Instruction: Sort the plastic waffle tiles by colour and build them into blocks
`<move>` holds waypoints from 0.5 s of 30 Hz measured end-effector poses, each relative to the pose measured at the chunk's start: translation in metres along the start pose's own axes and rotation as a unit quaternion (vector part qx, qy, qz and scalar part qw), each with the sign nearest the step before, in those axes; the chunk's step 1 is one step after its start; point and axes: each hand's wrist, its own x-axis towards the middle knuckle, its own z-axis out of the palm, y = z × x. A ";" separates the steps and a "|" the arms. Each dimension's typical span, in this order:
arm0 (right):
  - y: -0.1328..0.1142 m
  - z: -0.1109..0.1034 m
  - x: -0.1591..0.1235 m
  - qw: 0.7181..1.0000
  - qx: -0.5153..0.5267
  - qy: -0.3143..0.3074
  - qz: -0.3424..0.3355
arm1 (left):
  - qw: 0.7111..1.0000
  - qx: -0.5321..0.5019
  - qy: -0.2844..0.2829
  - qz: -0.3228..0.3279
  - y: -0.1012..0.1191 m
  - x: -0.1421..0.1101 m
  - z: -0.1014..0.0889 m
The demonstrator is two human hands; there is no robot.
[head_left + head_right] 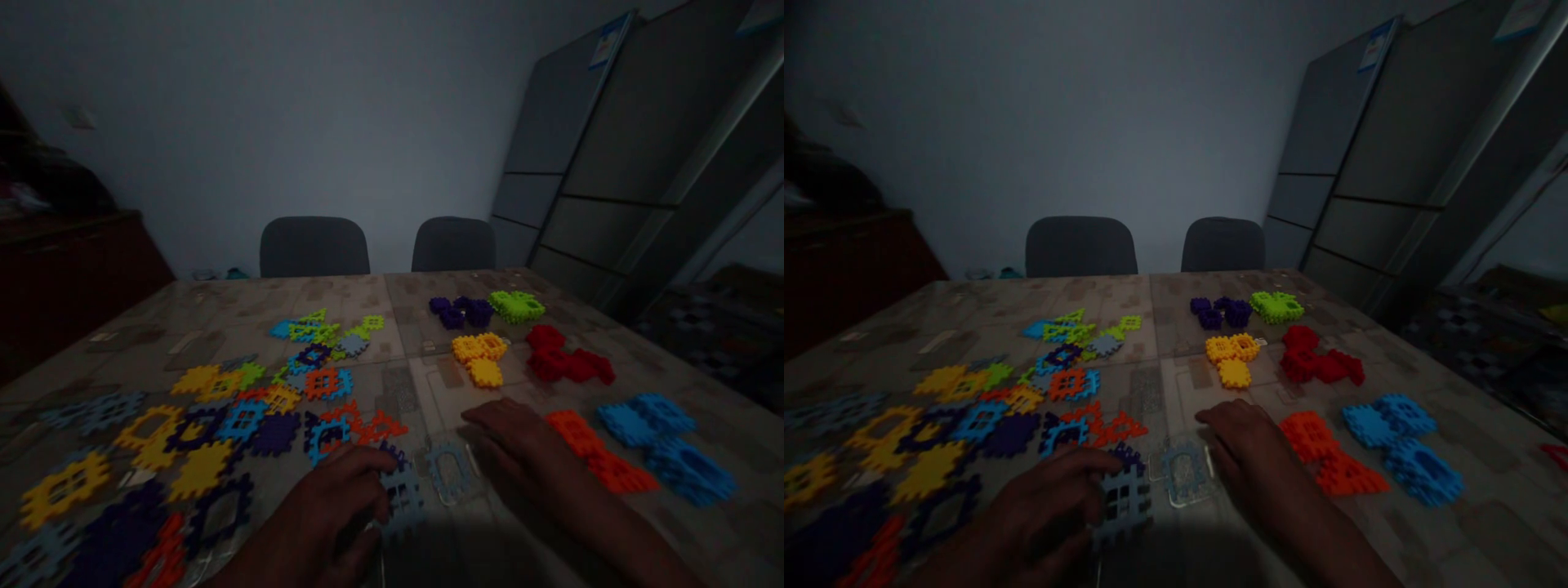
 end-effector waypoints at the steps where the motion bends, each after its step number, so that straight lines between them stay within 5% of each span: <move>1: 0.004 -0.008 -0.001 0.999 -0.006 0.036 -0.004 | 1.000 -0.013 -0.005 0.009 -0.001 0.002 0.004; 7: 0.019 -0.058 -0.014 0.968 -0.042 0.245 0.041 | 0.992 -0.120 -0.031 0.028 -0.019 0.009 0.052; 15: 0.020 -0.077 -0.030 0.946 -0.044 0.307 0.098 | 0.955 -0.273 -0.093 -0.070 -0.024 0.007 0.108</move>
